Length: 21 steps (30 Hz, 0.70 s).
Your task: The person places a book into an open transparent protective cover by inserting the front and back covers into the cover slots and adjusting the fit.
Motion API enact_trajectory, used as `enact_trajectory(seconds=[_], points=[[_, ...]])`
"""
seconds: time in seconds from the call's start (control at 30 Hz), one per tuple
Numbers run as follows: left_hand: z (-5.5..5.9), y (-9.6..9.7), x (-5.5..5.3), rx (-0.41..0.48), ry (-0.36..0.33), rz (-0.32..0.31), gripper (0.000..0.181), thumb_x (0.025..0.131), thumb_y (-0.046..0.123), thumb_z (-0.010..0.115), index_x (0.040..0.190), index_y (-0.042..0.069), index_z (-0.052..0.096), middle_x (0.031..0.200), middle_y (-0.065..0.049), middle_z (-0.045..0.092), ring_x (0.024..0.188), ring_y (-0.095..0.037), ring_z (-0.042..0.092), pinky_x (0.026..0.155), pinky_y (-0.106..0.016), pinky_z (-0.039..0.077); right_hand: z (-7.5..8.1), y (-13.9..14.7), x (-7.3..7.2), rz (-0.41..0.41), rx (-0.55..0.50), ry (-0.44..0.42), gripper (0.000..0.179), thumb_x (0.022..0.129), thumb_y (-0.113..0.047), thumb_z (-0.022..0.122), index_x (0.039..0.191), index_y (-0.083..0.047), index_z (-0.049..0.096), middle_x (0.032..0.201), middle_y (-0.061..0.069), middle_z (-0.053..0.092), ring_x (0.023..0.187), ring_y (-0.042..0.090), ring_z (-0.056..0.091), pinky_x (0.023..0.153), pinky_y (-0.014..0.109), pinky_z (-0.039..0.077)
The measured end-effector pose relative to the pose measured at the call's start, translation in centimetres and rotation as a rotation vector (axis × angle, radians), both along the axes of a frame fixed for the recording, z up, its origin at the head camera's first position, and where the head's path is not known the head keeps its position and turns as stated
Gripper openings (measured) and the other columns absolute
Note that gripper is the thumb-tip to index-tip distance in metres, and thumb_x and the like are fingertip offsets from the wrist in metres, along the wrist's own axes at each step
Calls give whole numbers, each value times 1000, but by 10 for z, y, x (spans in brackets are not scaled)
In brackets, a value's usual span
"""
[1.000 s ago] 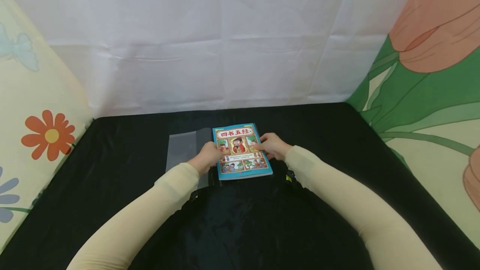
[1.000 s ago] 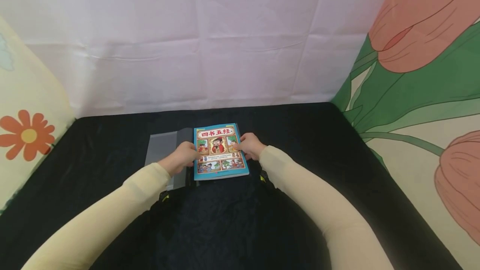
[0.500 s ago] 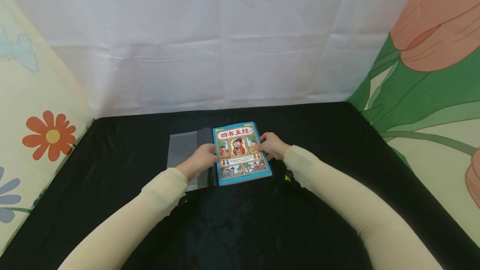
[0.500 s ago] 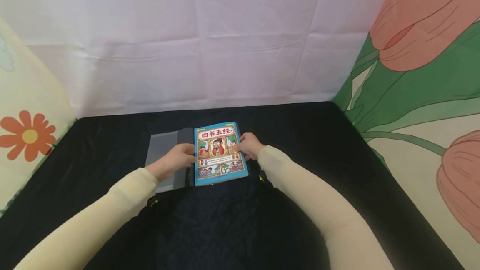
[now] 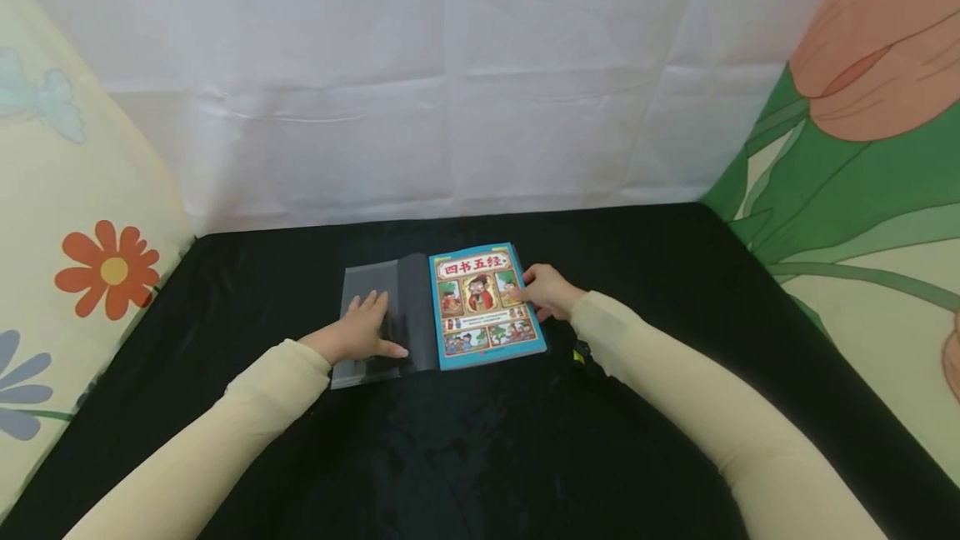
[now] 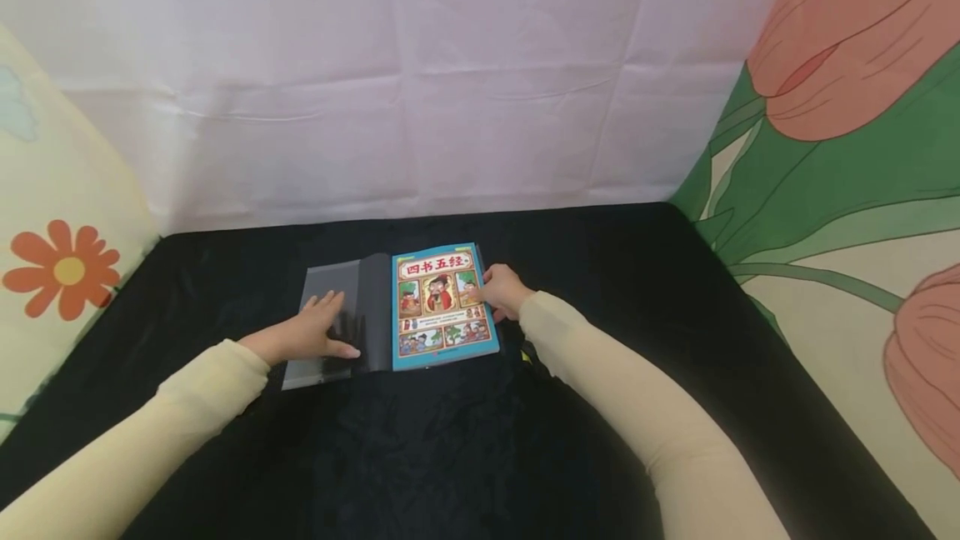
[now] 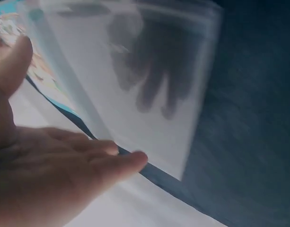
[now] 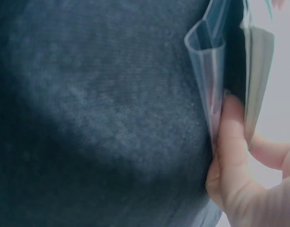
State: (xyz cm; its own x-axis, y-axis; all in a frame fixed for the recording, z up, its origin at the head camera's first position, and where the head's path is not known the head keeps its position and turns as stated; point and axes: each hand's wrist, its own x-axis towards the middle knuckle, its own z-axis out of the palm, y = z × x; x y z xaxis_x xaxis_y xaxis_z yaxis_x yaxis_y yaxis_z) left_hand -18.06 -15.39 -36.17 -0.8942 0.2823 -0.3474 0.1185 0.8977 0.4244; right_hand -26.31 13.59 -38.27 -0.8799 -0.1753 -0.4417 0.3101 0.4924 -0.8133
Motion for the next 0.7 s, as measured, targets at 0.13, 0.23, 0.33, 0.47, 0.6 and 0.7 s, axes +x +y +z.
enact_trajectory(seconds=[0.13,0.23,0.33,0.47,0.6,0.7], points=[[1,-15,-1,-16,-4,-54,101,87,29,74,147,-17,9,153,-38,0,139,-55,-4,111,-62,8,-1,0,0,5,1,6,30,99,-9,56,122,6,44,101,19,57,68,21,64,63,38,56],[2,-20,-1,-18,-24,-62,103,85,30,76,148,-16,8,154,-37,-3,139,-55,-7,110,-63,9,-1,1,-1,13,-1,13,28,99,-9,56,120,6,45,101,19,57,69,21,64,64,39,56],[2,-22,-3,-43,-35,-62,105,84,32,77,148,-16,8,154,-36,-2,140,-54,-7,110,-64,11,-1,2,-2,18,-3,15,28,99,-9,56,120,6,45,101,19,57,70,21,65,66,40,57],[0,-25,-8,-97,-30,-84,108,82,34,79,147,-17,10,154,-37,0,140,-55,-5,111,-62,12,-1,3,-2,25,-2,15,29,99,-9,56,121,6,44,102,19,56,70,21,65,66,40,57],[-3,-26,-13,-131,-28,-119,108,80,34,81,146,-18,12,153,-38,1,139,-56,-3,111,-61,13,-2,2,-2,31,3,12,30,100,-9,55,123,6,44,103,20,56,71,21,64,66,40,57],[-5,-26,-16,-143,-31,-131,107,80,33,81,146,-18,14,154,-37,2,139,-56,-2,111,-61,13,-2,2,-2,29,7,7,31,100,-9,55,123,7,43,103,20,56,71,22,65,66,40,57]])
